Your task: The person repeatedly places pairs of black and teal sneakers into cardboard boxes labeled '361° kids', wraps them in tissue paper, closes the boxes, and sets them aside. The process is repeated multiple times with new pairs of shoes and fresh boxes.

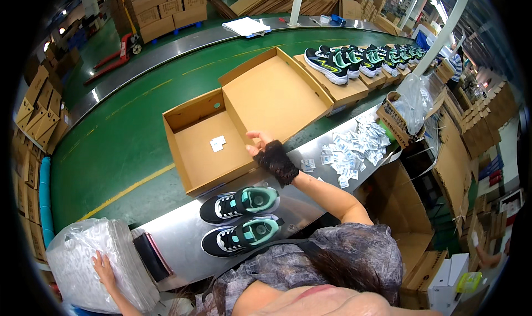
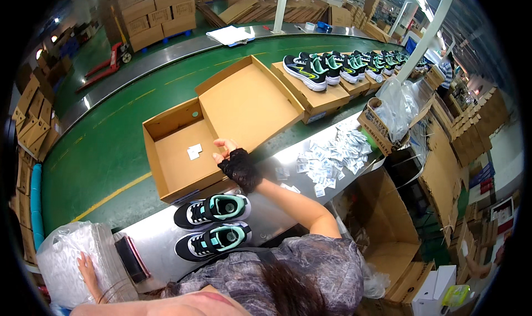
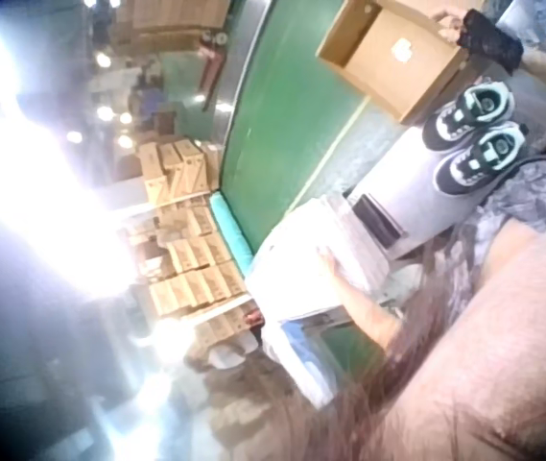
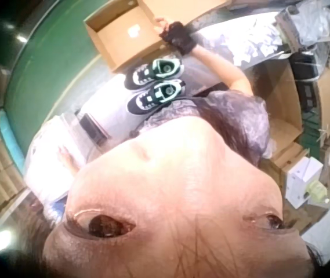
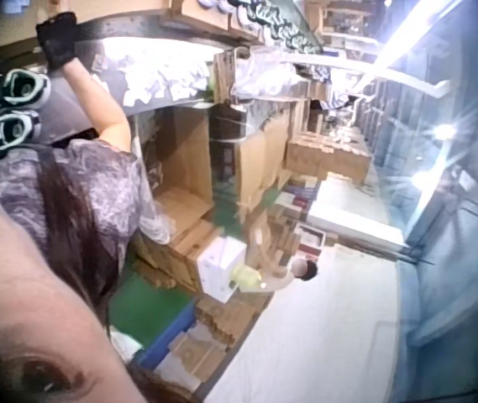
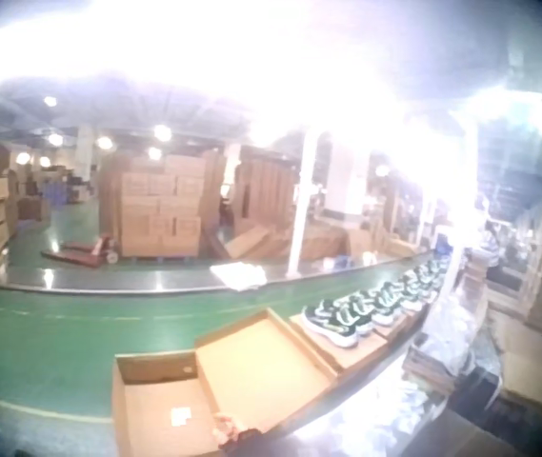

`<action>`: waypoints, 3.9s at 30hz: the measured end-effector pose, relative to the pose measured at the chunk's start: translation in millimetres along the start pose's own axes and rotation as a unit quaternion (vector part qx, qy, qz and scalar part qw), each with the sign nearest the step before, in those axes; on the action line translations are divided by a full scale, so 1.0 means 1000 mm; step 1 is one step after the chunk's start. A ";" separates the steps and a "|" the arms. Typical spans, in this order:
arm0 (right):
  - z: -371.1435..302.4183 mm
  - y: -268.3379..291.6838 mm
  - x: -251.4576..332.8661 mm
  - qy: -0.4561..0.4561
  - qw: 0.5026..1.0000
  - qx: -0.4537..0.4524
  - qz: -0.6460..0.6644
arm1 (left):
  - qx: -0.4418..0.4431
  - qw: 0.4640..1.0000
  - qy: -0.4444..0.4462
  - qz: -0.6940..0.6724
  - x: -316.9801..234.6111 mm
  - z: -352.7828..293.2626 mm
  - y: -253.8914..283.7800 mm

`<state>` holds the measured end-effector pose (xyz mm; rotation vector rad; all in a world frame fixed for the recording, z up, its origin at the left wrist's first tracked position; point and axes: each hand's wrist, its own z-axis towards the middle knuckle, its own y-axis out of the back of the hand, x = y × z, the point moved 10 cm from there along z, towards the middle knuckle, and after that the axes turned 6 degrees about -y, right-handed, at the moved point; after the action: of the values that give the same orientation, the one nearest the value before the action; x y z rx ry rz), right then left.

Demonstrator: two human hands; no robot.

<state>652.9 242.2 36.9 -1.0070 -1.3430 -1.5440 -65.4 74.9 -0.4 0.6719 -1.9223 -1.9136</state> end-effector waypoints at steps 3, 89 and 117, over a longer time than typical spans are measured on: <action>-0.015 0.005 0.007 0.038 0.999 0.008 0.010 | -0.055 0.998 0.011 -0.007 -0.007 0.003 0.009; 0.063 0.298 -0.077 0.084 0.886 -0.453 0.045 | -0.086 0.974 -0.200 -0.055 -0.364 0.021 -0.020; 0.045 -0.056 0.074 0.016 0.979 0.195 -0.050 | -0.054 0.774 -0.226 -0.589 -0.345 0.030 0.003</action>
<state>578.1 284.8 92.8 -0.6752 -1.6155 -1.2907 203.4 291.4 31.5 1.8289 -1.6836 -3.0997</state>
